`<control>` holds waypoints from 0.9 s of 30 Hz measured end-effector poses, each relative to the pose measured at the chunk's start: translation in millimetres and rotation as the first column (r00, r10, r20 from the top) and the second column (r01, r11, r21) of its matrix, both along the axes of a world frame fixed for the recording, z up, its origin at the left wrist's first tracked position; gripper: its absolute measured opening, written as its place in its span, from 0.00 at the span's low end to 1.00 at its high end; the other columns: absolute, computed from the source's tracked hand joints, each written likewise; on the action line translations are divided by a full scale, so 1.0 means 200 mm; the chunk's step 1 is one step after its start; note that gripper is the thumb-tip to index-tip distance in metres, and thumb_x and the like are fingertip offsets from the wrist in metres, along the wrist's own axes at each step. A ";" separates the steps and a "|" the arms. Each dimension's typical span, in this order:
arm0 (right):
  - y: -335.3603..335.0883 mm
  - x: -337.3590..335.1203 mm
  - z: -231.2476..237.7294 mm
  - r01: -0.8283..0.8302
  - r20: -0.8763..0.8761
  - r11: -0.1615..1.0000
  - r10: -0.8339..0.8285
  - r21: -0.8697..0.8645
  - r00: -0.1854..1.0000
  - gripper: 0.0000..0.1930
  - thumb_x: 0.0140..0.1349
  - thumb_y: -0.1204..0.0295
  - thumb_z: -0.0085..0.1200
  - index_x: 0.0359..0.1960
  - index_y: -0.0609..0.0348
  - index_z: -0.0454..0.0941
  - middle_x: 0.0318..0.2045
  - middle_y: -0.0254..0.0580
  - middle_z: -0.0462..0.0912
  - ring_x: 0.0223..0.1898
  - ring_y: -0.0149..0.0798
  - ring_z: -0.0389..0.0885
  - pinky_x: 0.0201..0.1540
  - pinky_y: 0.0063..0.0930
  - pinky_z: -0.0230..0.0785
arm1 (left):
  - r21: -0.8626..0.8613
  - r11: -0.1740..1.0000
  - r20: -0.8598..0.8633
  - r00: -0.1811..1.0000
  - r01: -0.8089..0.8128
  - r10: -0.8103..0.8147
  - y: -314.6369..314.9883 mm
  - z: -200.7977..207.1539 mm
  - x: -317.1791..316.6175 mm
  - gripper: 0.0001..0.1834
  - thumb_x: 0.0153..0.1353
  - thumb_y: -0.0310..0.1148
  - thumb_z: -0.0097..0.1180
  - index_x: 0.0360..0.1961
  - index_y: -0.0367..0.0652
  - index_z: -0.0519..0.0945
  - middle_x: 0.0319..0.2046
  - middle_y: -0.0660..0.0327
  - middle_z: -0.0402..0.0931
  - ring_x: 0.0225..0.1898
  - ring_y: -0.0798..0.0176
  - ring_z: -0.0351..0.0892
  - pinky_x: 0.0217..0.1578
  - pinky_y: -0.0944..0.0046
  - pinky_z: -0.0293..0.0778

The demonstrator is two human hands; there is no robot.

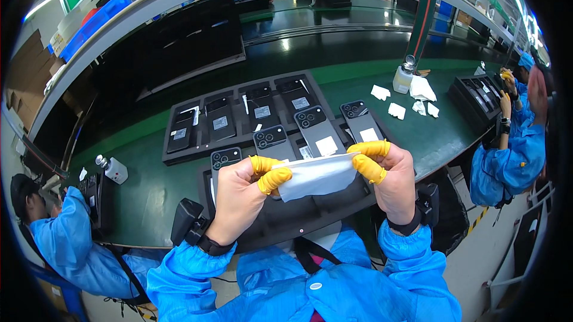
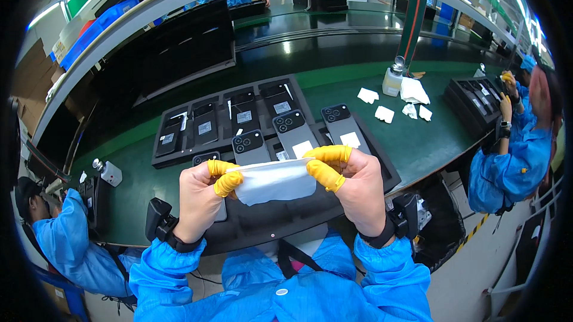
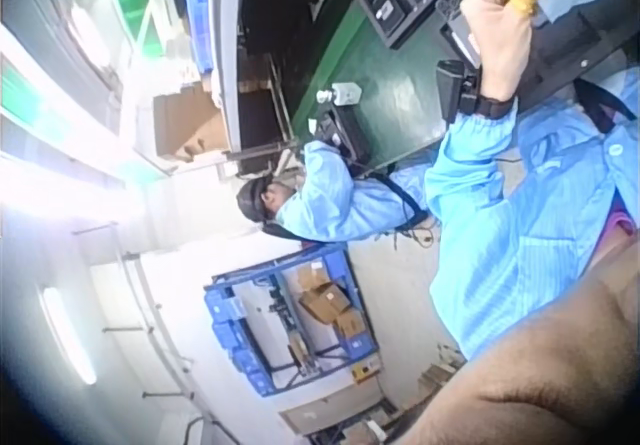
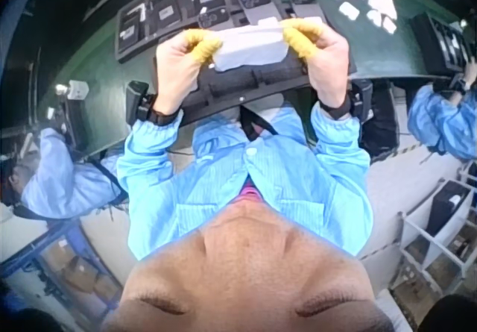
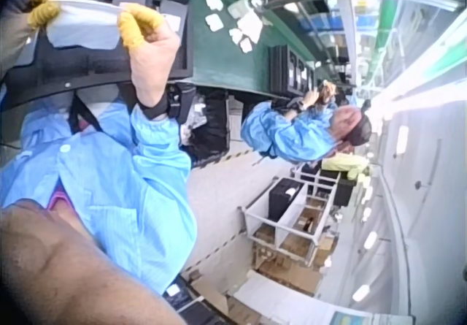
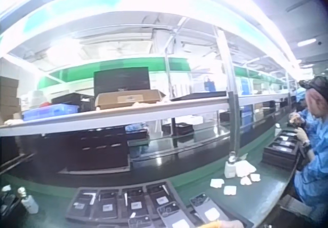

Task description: Inspecting and cleaning the rear cameras and bodies of several smartphones on an assembly line.

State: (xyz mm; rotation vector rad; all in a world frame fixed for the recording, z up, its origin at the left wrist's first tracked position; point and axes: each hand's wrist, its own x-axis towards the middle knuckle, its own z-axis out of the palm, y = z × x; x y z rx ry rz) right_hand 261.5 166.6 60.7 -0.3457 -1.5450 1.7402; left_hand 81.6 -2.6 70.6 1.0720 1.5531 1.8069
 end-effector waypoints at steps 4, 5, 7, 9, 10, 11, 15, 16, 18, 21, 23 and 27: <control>0.01 0.04 0.02 0.058 -0.042 0.998 -0.057 0.019 0.998 0.11 0.60 0.79 0.65 0.45 0.67 0.84 0.36 0.40 0.87 0.35 0.26 0.82 0.39 0.16 0.72 | 0.049 0.998 -0.043 0.999 0.034 -0.032 0.07 0.01 0.02 0.12 0.63 0.33 0.65 0.38 0.32 0.84 0.28 0.64 0.82 0.28 0.75 0.78 0.30 0.74 0.75; 0.03 0.06 0.02 0.069 -0.047 0.997 -0.069 0.015 0.997 0.11 0.60 0.79 0.65 0.45 0.67 0.84 0.36 0.40 0.87 0.35 0.26 0.82 0.39 0.16 0.72 | 0.045 0.998 -0.049 0.998 0.045 -0.043 0.10 0.01 0.03 0.12 0.63 0.33 0.65 0.38 0.32 0.84 0.28 0.64 0.82 0.28 0.75 0.78 0.30 0.74 0.75; 0.05 0.12 0.02 0.103 -0.064 0.995 -0.103 -0.006 0.993 0.11 0.60 0.79 0.64 0.44 0.67 0.83 0.36 0.41 0.87 0.37 0.28 0.83 0.43 0.18 0.74 | 0.081 0.995 -0.123 0.992 0.050 -0.039 0.17 0.03 0.06 0.12 0.65 0.34 0.63 0.36 0.32 0.84 0.27 0.64 0.81 0.27 0.75 0.77 0.28 0.74 0.74; 0.09 0.18 0.01 0.131 -0.085 0.991 -0.133 -0.024 0.987 0.11 0.60 0.79 0.64 0.44 0.67 0.83 0.36 0.41 0.87 0.37 0.28 0.83 0.44 0.18 0.74 | 0.060 0.996 -0.231 0.971 0.070 -0.054 0.26 0.05 0.08 0.12 0.66 0.34 0.62 0.35 0.33 0.84 0.26 0.64 0.80 0.26 0.75 0.77 0.28 0.74 0.73; 0.11 0.21 0.01 0.143 -0.101 0.989 -0.146 -0.036 0.984 0.11 0.60 0.79 0.64 0.44 0.67 0.83 0.36 0.41 0.87 0.37 0.28 0.83 0.44 0.19 0.74 | 0.048 0.996 -0.331 0.942 0.073 -0.053 0.30 0.06 0.09 0.13 0.66 0.35 0.62 0.35 0.33 0.84 0.25 0.64 0.80 0.26 0.75 0.76 0.27 0.73 0.73; 0.11 0.23 0.01 0.184 -0.108 0.983 -0.185 -0.014 0.977 0.10 0.61 0.79 0.64 0.44 0.67 0.83 0.36 0.40 0.86 0.36 0.27 0.82 0.43 0.18 0.73 | 0.031 0.995 -0.337 0.938 0.098 -0.082 0.35 0.05 0.10 0.13 0.66 0.36 0.62 0.35 0.33 0.84 0.24 0.64 0.79 0.26 0.75 0.75 0.27 0.72 0.71; 0.24 0.33 -0.01 0.322 -0.055 0.946 -0.323 -0.026 0.945 0.09 0.62 0.78 0.62 0.43 0.67 0.83 0.34 0.37 0.86 0.35 0.25 0.81 0.39 0.17 0.71 | 0.006 0.996 -0.437 0.896 0.094 -0.082 0.60 0.05 0.15 0.14 0.66 0.37 0.62 0.36 0.34 0.84 0.24 0.63 0.78 0.26 0.73 0.71 0.27 0.70 0.67; 0.27 0.36 -0.03 0.343 -0.057 0.939 -0.344 -0.034 0.937 0.09 0.62 0.78 0.62 0.43 0.67 0.83 0.34 0.37 0.86 0.35 0.25 0.81 0.39 0.17 0.71 | 0.016 0.992 -0.385 0.916 0.127 -0.112 0.67 0.01 0.14 0.13 0.66 0.36 0.62 0.36 0.33 0.84 0.25 0.63 0.78 0.27 0.73 0.71 0.28 0.70 0.67; 0.33 0.41 -0.07 0.347 -0.101 0.936 -0.351 -0.061 0.931 0.09 0.61 0.78 0.63 0.43 0.67 0.83 0.34 0.36 0.86 0.35 0.25 0.81 0.40 0.17 0.71 | 0.029 0.988 -0.428 0.895 0.154 -0.127 0.76 -0.01 0.18 0.13 0.65 0.35 0.63 0.38 0.33 0.85 0.26 0.63 0.78 0.27 0.74 0.71 0.29 0.71 0.67; 0.41 0.46 -0.09 0.412 -0.119 0.905 -0.423 -0.104 0.898 0.09 0.61 0.79 0.63 0.42 0.67 0.84 0.34 0.36 0.86 0.35 0.25 0.81 0.40 0.17 0.71 | -0.025 0.982 -0.305 0.934 0.185 -0.184 0.88 0.01 0.27 0.12 0.65 0.34 0.64 0.39 0.34 0.86 0.27 0.65 0.78 0.28 0.75 0.71 0.29 0.72 0.67; 0.46 0.50 -0.10 0.459 -0.127 0.879 -0.474 -0.132 0.871 0.09 0.61 0.79 0.63 0.43 0.67 0.84 0.34 0.36 0.87 0.35 0.24 0.81 0.41 0.17 0.71 | -0.008 0.972 -0.285 0.932 0.233 -0.225 0.98 -0.01 0.30 0.10 0.64 0.31 0.64 0.40 0.34 0.87 0.27 0.65 0.78 0.28 0.75 0.71 0.29 0.73 0.67; 0.57 0.58 -0.16 0.502 -0.152 0.850 -0.524 -0.159 0.838 0.10 0.61 0.79 0.63 0.43 0.67 0.84 0.35 0.37 0.87 0.36 0.25 0.82 0.43 0.17 0.71 | -0.051 0.941 -0.148 0.929 0.335 -0.338 1.17 -0.04 0.35 0.11 0.64 0.32 0.64 0.40 0.34 0.86 0.29 0.66 0.82 0.28 0.76 0.74 0.31 0.74 0.70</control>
